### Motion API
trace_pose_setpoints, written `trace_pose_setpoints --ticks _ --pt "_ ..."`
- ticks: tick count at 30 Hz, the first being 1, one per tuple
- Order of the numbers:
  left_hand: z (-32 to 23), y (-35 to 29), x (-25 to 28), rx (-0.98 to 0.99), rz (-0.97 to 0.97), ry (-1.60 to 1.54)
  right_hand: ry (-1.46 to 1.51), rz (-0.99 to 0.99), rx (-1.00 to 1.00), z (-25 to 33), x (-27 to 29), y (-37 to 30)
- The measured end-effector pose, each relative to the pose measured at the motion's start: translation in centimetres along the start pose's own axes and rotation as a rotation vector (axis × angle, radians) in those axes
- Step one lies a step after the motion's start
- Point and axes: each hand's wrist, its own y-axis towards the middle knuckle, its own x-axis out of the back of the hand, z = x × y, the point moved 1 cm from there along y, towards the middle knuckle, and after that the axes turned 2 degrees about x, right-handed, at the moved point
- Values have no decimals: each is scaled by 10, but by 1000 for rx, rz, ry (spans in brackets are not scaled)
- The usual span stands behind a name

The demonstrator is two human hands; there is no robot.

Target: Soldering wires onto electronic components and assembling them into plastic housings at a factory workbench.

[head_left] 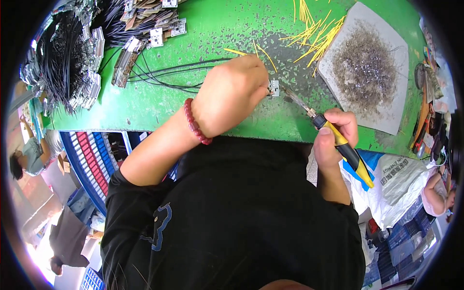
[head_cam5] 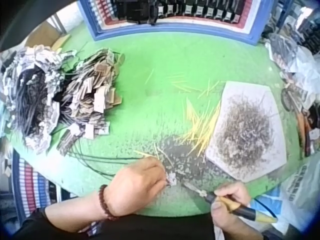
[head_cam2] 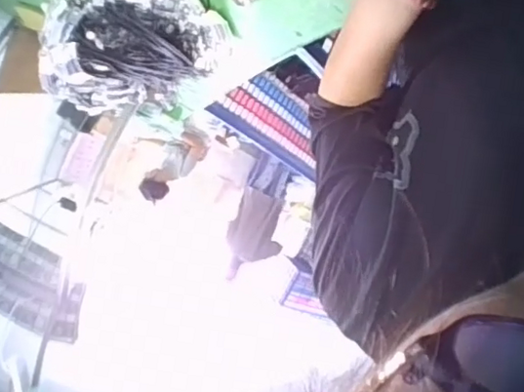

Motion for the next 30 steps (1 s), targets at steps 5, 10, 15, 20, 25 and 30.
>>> trace_pose_setpoints --ticks 5,10,15,20,25,30 --pt "-4 -9 -4 -80 -118 4 46 -5 3 0 -2 1" --pt "-6 -6 -3 -79 -93 86 17 -9 20 -1 -1 0" --pt "-7 5 5 -71 88 128 20 -15 1 1 -1 1" --pt "-9 14 11 -7 191 154 4 21 -10 1 1 1" --pt "-11 19 13 26 238 191 -20 43 -20 4 1 2" --pt "-10 20 13 24 259 174 -39 55 -14 2 2 2"
